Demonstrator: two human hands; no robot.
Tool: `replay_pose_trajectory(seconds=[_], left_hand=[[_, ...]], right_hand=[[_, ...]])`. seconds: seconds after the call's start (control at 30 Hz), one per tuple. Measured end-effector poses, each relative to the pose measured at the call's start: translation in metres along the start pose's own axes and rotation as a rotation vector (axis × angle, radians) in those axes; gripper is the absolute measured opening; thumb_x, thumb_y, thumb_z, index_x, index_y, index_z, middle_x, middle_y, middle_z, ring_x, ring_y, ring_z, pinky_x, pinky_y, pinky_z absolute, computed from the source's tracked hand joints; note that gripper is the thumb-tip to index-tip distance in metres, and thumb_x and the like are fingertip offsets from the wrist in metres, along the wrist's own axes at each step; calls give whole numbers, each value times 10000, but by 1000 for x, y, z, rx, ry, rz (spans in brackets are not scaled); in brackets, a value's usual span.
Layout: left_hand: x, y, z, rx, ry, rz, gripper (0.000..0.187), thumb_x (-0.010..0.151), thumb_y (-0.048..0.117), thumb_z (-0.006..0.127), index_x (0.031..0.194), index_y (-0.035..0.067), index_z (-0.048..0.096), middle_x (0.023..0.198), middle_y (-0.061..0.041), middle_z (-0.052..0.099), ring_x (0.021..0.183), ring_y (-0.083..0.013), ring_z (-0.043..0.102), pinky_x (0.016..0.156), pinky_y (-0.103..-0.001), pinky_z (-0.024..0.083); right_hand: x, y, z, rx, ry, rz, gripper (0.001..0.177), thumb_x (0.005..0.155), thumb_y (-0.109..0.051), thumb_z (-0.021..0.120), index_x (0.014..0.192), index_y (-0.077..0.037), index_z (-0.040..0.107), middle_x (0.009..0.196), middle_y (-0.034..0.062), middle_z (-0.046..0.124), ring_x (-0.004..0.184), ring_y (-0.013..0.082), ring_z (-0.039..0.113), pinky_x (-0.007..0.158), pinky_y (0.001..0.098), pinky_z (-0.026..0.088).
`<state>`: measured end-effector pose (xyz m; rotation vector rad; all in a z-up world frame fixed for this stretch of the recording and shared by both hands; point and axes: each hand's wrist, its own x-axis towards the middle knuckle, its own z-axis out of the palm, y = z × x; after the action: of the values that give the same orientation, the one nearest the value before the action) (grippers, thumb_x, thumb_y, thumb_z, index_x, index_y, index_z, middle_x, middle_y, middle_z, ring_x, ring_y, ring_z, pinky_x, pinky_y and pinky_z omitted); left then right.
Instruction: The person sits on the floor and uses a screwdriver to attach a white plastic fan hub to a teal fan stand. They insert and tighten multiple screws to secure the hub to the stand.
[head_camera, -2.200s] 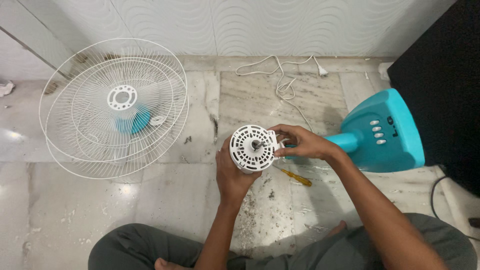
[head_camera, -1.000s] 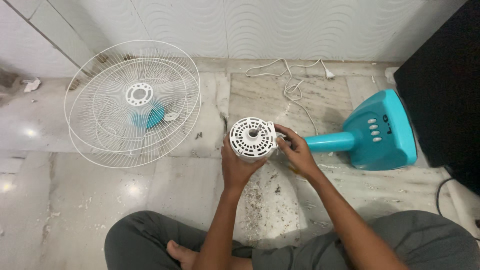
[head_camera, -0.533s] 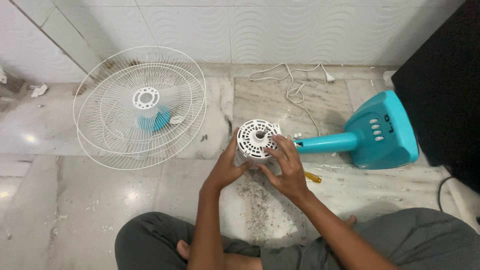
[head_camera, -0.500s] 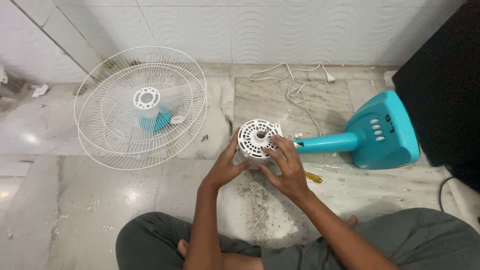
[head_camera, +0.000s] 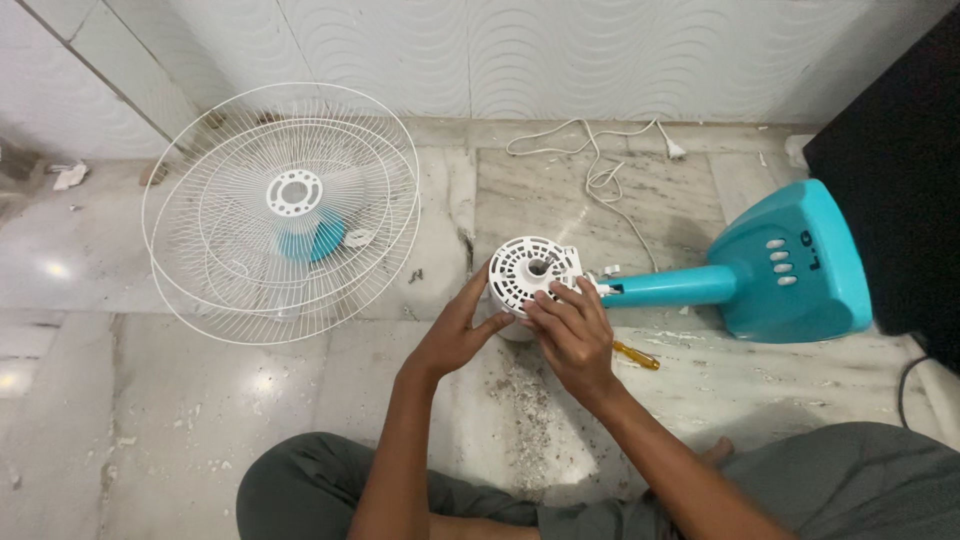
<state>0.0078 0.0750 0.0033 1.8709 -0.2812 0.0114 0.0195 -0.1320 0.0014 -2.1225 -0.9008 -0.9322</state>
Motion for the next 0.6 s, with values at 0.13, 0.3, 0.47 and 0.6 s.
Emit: replay_pose_trajectory(seconds=[0.13, 0.3, 0.47, 0.6], left_hand=[[1, 5, 6, 37, 34, -10, 805, 955, 268, 700, 1605, 53, 276, 1629, -194, 386, 1539, -316, 332, 1222, -445, 302], [6, 7, 8, 29, 58, 53, 782, 959, 267, 690, 1598, 38, 303, 1625, -205, 419, 1531, -326, 378, 1222, -446, 322], [5, 6, 6, 77, 41, -19, 810, 935, 291, 717, 1593, 71, 301, 1600, -192, 438, 1507, -322, 397, 1199, -439, 346], [5, -1, 6, 41, 24, -26, 845, 907, 279, 729, 1607, 102, 291, 1626, -167, 426, 1521, -310, 396, 1208, -440, 355]], right_hand=[[-1, 5, 1, -12, 14, 3, 272, 823, -126, 851, 1083, -105, 774, 1114, 39, 753, 1155, 253, 672, 1118, 564, 474], [0, 8, 0, 1, 32, 1, 253, 832, -133, 869, 1066, -111, 776, 1103, 30, 749, 1153, 247, 670, 1107, 549, 480], [-1, 5, -3, 12, -9, 19, 263, 807, -123, 860, 1053, -123, 768, 1124, 46, 735, 1180, 264, 649, 1129, 569, 452], [-4, 2, -2, -17, -35, 22, 262, 821, -124, 857, 1067, -116, 769, 1141, 54, 724, 1197, 267, 644, 1150, 570, 432]])
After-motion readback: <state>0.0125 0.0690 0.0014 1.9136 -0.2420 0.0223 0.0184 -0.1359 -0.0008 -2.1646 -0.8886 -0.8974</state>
